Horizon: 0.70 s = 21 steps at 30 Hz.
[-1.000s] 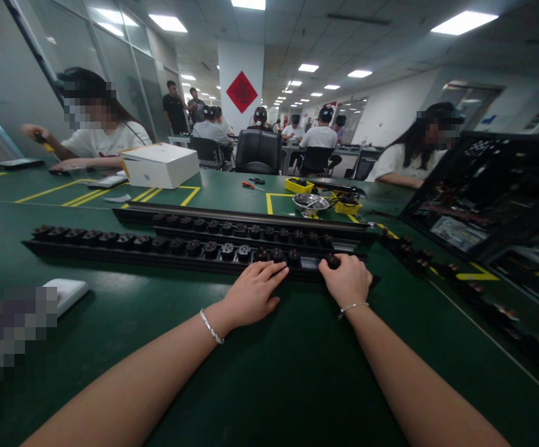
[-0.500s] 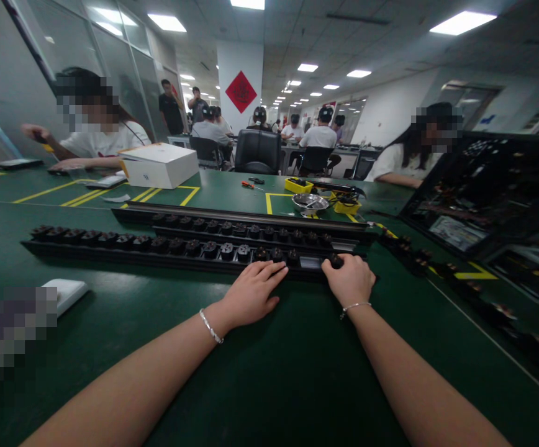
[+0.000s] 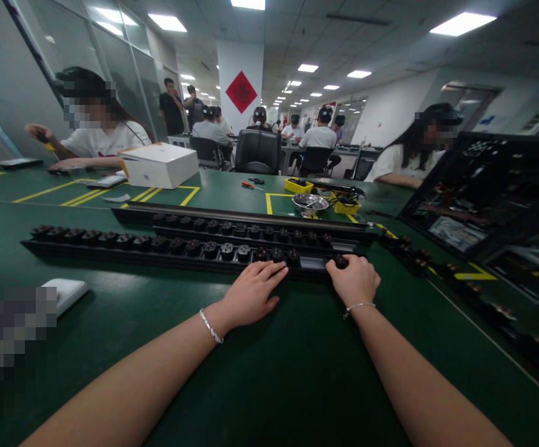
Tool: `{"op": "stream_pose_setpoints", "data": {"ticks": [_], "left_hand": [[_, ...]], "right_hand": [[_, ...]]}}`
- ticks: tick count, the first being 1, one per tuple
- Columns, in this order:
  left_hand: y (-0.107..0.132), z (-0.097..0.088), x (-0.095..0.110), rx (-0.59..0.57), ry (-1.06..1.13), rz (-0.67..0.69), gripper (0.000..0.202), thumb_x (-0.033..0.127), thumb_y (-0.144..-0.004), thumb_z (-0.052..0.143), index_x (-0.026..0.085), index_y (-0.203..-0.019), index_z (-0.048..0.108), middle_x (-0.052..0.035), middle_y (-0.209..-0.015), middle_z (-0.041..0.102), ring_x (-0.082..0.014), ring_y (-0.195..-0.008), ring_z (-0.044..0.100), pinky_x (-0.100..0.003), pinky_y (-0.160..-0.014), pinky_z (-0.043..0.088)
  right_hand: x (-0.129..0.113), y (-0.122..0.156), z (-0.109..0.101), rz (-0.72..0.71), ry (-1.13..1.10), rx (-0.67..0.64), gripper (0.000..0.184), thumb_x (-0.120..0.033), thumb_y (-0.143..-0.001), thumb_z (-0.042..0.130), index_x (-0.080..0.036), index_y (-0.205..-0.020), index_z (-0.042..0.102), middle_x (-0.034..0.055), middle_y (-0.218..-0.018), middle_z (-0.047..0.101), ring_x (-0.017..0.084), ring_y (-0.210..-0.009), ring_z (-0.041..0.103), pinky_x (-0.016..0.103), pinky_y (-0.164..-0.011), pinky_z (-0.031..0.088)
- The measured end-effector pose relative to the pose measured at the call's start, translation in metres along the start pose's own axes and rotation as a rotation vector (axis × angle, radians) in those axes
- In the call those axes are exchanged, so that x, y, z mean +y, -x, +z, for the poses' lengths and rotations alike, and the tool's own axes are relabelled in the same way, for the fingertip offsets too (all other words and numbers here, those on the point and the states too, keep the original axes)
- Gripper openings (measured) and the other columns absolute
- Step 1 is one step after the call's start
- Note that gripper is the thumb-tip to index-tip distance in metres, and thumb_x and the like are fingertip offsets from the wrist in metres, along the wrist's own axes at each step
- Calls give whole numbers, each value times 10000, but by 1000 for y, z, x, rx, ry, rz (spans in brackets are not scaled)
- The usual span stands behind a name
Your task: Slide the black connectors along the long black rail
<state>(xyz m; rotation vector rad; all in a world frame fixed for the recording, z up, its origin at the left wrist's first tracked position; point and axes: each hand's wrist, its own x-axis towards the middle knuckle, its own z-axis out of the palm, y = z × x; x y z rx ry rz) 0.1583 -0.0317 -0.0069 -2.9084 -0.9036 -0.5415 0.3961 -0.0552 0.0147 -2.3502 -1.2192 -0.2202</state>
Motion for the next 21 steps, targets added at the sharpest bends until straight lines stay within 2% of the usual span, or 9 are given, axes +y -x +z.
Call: {"op": "stream_pose_setpoints", "data": {"ticks": [21], "left_hand": [[0, 1, 0, 0, 1, 2, 637, 337, -840, 516, 245, -1427, 288, -25, -1471, 359, -234, -1314, 323, -385, -1068, 275]], "right_hand": [[3, -2, -3, 17, 25, 5, 409, -423, -758, 477, -159, -996, 678, 125, -976, 621, 287, -954, 531, 407, -831, 378]]}}
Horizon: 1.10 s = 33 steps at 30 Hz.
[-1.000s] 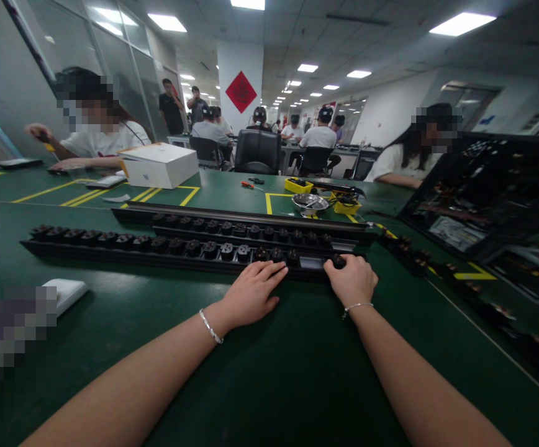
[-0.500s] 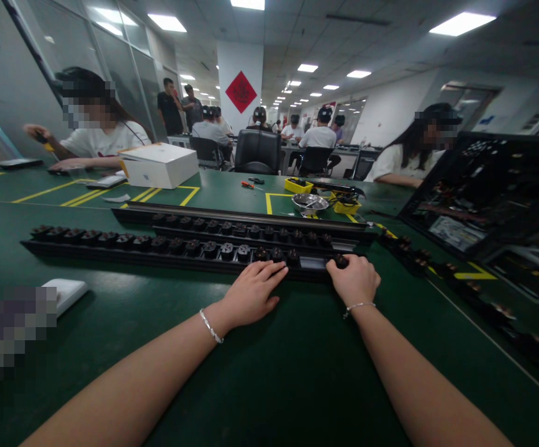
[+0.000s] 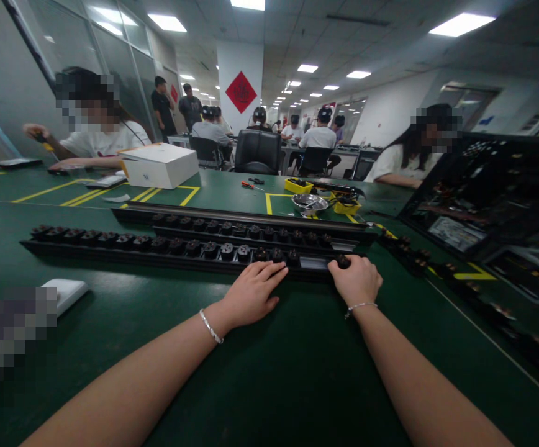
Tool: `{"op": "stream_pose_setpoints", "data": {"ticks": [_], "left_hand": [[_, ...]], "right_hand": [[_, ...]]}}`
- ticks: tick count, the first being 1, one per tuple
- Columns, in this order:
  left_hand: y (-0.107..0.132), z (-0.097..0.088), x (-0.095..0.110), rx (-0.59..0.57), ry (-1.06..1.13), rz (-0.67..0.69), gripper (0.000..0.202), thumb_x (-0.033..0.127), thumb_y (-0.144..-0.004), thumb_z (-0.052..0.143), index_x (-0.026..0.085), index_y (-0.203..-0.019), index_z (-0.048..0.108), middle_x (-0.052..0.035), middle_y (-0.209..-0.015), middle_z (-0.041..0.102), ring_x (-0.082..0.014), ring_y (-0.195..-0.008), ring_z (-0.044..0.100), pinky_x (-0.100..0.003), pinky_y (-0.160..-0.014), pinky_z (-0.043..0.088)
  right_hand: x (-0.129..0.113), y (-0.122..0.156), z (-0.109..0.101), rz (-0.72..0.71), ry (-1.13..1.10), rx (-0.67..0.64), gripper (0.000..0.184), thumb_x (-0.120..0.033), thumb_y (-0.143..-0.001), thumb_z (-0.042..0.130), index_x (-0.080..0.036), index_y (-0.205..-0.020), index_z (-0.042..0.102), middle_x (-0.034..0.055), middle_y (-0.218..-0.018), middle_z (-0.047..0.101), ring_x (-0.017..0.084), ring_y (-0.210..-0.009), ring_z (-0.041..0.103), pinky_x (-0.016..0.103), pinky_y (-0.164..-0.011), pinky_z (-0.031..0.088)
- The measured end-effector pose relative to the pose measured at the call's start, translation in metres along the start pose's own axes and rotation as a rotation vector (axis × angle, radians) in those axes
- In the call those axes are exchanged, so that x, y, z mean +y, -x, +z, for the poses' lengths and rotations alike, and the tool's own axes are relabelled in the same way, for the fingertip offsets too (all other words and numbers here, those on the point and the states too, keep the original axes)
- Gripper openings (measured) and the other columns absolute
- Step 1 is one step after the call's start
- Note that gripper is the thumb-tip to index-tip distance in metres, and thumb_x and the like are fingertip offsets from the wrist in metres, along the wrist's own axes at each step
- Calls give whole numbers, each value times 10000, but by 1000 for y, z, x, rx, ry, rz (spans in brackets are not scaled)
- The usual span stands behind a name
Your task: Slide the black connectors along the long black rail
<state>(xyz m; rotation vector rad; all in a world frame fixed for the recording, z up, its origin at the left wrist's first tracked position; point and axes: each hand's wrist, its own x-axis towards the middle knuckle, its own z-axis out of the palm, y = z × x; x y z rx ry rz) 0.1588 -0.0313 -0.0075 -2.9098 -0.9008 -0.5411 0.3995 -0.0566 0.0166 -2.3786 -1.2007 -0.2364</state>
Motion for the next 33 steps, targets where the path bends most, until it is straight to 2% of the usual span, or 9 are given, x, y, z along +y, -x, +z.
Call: {"op": "stream_pose_setpoints", "data": {"ticks": [33], "left_hand": [[1, -2, 0, -10, 9, -4, 634, 342, -842, 520, 236, -1425, 294, -23, -1476, 352, -232, -1314, 321, -384, -1077, 270]], "right_hand": [[10, -6, 0, 40, 25, 29, 437, -444, -737, 465, -165, -996, 681, 123, -962, 615, 276, -938, 523, 402, -836, 379]]}}
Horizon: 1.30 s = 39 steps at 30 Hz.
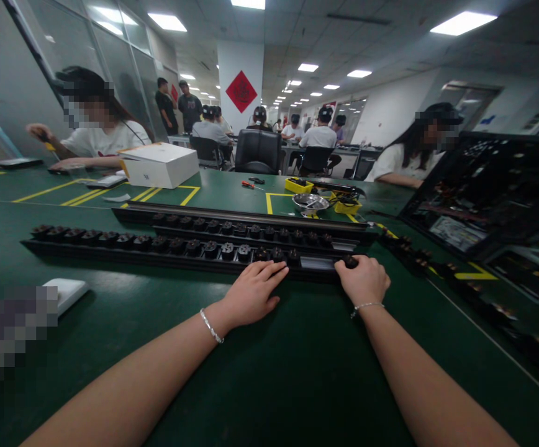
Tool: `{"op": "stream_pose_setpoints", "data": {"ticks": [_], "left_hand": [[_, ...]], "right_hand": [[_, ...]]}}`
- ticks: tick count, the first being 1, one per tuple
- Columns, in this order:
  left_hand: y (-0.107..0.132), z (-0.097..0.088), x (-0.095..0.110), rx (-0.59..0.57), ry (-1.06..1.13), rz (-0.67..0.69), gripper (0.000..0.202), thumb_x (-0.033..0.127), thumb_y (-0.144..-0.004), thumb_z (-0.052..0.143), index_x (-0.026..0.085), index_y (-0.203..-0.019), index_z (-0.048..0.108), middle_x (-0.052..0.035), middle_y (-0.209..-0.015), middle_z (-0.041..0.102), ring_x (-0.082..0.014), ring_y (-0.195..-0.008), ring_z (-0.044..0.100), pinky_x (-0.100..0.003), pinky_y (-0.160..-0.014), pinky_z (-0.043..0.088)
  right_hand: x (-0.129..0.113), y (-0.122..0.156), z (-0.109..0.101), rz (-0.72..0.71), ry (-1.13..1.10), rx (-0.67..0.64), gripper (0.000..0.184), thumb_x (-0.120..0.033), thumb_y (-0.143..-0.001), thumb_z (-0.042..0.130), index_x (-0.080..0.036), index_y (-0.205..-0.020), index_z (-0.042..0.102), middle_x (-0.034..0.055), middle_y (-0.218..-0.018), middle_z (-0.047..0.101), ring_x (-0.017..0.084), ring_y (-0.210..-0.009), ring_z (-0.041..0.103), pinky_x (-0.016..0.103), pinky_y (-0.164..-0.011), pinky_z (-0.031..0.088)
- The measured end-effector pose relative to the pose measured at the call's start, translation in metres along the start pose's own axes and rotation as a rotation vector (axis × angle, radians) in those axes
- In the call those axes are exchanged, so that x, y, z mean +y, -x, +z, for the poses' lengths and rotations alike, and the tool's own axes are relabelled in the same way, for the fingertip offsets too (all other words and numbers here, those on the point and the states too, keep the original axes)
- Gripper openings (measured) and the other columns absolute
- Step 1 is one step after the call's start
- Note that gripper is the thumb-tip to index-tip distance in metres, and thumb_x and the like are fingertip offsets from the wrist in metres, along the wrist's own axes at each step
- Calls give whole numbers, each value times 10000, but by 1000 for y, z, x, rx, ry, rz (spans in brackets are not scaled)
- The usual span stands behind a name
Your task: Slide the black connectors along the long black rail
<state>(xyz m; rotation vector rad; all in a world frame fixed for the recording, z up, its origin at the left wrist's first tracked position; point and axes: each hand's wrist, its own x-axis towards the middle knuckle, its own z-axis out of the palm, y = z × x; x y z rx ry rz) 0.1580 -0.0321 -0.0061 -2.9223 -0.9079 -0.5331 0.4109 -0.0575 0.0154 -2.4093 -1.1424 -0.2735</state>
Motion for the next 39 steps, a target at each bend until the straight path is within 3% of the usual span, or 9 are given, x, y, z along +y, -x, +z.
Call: {"op": "stream_pose_setpoints", "data": {"ticks": [39], "left_hand": [[-1, -1, 0, 2, 17, -1, 632, 325, -838, 520, 239, -1424, 301, -16, -1481, 347, -239, -1311, 327, -389, -1080, 271]], "right_hand": [[16, -10, -1, 71, -28, -2, 449, -449, -725, 487, -158, -1017, 664, 139, -1005, 599, 293, -956, 514, 400, -804, 419]]}}
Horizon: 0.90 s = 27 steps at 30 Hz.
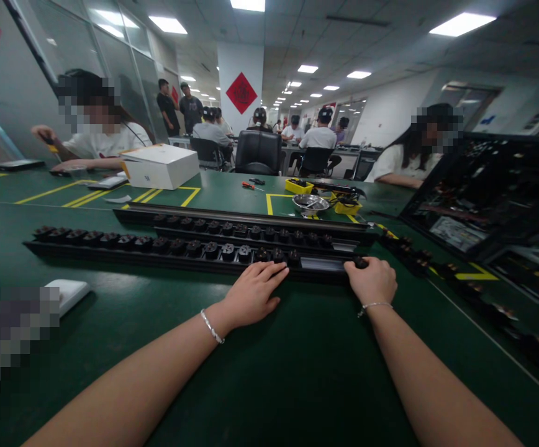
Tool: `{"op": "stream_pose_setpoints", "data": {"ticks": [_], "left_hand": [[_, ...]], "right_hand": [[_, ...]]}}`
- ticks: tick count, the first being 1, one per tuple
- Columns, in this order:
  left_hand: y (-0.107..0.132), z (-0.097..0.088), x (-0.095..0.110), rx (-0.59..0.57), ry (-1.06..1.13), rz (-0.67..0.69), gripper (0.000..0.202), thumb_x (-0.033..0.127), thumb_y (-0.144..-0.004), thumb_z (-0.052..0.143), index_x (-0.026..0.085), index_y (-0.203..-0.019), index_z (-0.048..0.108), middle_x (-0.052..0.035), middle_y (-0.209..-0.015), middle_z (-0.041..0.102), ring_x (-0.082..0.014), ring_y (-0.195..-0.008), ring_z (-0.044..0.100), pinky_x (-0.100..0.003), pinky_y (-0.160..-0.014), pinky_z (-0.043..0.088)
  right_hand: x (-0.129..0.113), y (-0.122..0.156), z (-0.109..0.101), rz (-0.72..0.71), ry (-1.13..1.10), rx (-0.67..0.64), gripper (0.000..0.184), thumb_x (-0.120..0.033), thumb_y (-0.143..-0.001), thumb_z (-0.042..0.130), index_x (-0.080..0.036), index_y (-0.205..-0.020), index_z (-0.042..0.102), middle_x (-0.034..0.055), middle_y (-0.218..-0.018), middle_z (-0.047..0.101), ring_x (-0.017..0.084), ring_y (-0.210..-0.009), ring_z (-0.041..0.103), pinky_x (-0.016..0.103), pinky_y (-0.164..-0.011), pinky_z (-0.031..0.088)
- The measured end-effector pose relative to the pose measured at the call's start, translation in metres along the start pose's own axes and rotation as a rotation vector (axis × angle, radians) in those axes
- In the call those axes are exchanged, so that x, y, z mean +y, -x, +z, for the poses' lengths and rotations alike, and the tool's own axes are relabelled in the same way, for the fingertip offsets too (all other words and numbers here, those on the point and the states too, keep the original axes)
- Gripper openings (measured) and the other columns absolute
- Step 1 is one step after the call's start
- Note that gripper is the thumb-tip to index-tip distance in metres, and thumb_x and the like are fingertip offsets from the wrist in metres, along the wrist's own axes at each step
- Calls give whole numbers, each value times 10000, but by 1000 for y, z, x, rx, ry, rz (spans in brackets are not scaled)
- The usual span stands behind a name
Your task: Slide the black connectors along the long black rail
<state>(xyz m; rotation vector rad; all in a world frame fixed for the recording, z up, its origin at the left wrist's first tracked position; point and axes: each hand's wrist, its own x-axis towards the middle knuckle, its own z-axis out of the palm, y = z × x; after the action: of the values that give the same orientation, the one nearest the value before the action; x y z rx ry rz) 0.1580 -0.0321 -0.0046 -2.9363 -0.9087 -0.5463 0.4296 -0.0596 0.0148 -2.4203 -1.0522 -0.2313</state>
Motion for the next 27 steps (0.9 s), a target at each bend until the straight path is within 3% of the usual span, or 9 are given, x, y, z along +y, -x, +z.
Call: {"op": "stream_pose_setpoints", "data": {"ticks": [27], "left_hand": [[0, 2, -1, 14, 3, 9, 631, 325, -836, 530, 242, -1420, 304, -21, -1476, 356, -231, -1310, 330, -388, -1080, 272]], "right_hand": [[13, -7, 3, 0, -34, 62, 442, -472, -701, 501, -152, -956, 671, 143, -945, 583, 286, -900, 510, 421, -782, 435]]}}
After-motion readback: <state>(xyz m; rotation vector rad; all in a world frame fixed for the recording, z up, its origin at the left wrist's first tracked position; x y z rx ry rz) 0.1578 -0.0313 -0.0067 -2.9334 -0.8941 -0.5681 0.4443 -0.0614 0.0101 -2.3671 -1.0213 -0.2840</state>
